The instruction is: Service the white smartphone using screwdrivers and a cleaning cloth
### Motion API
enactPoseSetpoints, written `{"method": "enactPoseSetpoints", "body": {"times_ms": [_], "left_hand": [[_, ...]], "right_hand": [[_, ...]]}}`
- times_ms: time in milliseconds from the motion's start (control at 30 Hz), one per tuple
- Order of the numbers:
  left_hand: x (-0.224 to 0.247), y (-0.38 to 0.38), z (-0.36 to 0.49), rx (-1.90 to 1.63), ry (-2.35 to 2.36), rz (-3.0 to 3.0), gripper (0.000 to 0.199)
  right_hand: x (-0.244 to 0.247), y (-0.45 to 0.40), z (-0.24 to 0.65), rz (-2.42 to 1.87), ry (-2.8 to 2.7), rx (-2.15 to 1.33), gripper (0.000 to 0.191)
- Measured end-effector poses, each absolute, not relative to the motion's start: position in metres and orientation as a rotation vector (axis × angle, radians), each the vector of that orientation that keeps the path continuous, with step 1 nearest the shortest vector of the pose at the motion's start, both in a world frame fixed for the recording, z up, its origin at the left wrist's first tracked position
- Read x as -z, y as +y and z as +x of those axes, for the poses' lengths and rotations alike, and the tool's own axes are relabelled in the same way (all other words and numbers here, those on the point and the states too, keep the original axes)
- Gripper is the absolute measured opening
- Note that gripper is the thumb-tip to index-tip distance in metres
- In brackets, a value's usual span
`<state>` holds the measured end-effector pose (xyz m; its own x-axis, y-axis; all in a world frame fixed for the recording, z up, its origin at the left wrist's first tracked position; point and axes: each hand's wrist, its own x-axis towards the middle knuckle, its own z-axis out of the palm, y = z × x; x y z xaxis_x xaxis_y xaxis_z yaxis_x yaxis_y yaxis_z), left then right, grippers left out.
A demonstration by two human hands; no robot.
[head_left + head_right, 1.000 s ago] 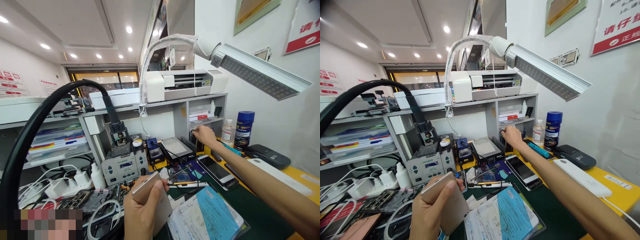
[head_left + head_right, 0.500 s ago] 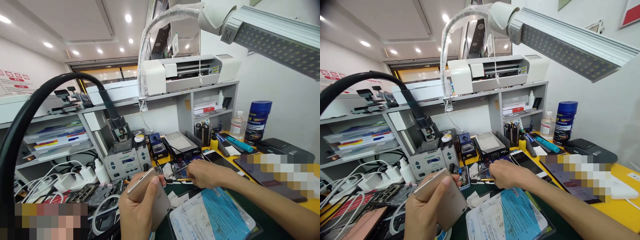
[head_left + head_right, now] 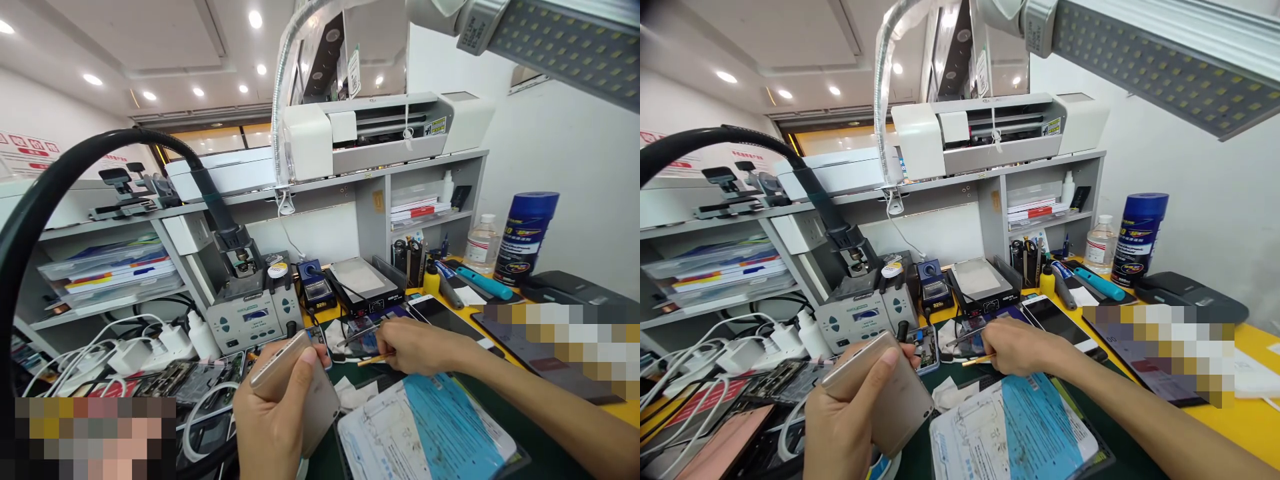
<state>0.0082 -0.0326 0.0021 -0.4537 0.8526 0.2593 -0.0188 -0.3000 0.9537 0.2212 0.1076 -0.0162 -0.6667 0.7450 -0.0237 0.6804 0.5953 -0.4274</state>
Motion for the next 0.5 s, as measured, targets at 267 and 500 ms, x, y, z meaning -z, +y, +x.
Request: {"method": "enactPoseSetpoints", "body": {"times_ms": [267, 500], "left_hand": [[-0.002, -0.032, 0.01, -1.836, 1.356, 1.18, 0.027], [-0.003, -0.031, 0.014, -1.753, 1.356, 1.311, 0.024]], "right_hand": [[0.004, 0.111, 0.212, -0.973, -2.093, -1.202, 0.03], [-0.004, 0.101, 0.204, -0.859, -1.744, -1.509, 0.033]]}}
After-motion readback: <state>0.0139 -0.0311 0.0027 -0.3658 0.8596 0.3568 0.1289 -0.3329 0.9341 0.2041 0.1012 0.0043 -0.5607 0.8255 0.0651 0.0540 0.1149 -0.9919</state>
